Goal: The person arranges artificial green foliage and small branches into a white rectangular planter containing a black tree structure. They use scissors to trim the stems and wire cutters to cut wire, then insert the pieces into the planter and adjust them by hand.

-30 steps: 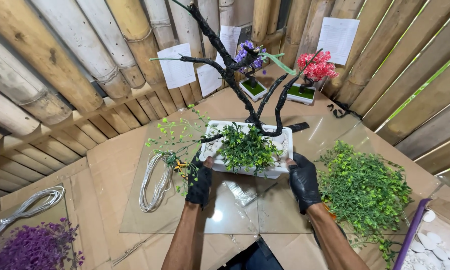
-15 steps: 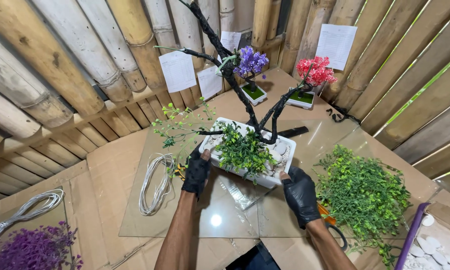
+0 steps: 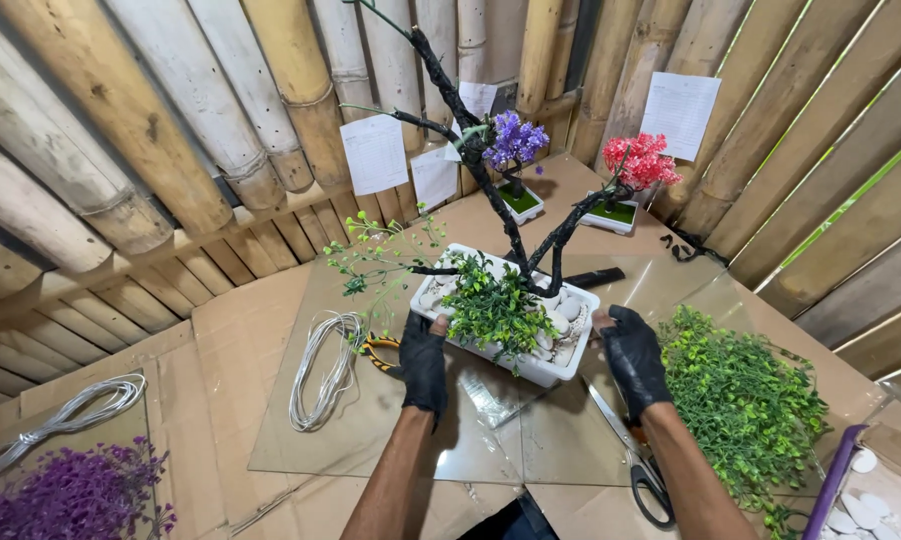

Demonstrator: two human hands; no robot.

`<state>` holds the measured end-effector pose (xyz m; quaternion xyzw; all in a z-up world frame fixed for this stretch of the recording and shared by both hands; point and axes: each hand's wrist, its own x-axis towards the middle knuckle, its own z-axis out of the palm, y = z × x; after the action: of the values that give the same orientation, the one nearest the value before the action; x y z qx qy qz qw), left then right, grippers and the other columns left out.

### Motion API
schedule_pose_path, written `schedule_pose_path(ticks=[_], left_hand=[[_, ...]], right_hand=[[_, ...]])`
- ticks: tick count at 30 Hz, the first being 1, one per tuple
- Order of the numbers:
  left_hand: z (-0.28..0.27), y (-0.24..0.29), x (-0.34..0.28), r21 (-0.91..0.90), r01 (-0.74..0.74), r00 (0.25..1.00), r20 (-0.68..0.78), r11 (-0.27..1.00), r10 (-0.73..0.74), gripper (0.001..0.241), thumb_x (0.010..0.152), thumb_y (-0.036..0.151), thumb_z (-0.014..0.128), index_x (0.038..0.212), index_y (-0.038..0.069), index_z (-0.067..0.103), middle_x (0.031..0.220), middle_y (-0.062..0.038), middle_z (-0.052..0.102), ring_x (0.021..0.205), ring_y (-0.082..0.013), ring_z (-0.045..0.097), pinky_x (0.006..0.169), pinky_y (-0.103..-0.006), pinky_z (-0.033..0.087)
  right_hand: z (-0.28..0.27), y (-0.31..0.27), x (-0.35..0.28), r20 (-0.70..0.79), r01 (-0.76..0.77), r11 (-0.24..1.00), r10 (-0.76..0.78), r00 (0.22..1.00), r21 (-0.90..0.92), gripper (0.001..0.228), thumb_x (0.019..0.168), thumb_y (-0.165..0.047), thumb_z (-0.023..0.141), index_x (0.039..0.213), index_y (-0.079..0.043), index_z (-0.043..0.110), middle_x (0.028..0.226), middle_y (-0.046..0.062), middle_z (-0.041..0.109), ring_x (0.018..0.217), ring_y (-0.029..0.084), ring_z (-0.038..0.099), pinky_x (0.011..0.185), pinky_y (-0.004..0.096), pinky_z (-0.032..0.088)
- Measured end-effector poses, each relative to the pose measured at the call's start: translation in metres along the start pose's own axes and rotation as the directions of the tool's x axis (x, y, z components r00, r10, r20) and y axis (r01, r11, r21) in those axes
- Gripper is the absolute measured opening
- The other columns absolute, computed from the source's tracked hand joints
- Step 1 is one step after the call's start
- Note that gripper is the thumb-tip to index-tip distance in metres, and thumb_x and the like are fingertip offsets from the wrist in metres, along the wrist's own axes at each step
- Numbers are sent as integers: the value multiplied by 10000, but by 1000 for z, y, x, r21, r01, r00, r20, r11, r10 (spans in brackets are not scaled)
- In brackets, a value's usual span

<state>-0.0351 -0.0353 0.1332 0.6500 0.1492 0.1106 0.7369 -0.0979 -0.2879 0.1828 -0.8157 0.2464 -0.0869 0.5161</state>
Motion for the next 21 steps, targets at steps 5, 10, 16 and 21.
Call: schedule_pose_path(ticks=[5,10,16,21], left_hand=[[8,-33,25,-82,43,998,-41,996,-47,689,890,302,841,1503,169,557,1419,-71,659,1303,-169,591,1092,-379,496],[8,-23,17,-88,68,997,-36,994,-71,683,905,290,817,1514,159,537,1429,-68,653,1314,-172,584,1095,-371,493],[6,-40,27,-110,76,994,-64,991,-84,706,886,298,851,1513,181,548,1407,-68,666,1284,-161,600,1064,-375,503],[6,-30,28,-159,43,997,-56,986,-53,714,906,264,826,1534,131,514,1431,-89,649,1300,-156,570,1077,-390,485]], right_hand=[[21,30,63,52,-3,1000,2,999,24,369,890,-431,725,1145,-168,769,602,86,701,653,264,740,624,363,574],[20,33,61,67,13,998,-17,998,58,373,924,-359,698,1194,-106,747,668,112,724,672,246,752,701,357,572],[24,46,69,59,31,994,-38,998,107,337,911,-304,713,1162,-82,747,715,128,724,682,232,740,687,352,586],[34,51,72,-4,20,987,-19,1000,162,315,889,-244,742,1127,-39,757,773,146,735,682,251,728,636,343,581]])
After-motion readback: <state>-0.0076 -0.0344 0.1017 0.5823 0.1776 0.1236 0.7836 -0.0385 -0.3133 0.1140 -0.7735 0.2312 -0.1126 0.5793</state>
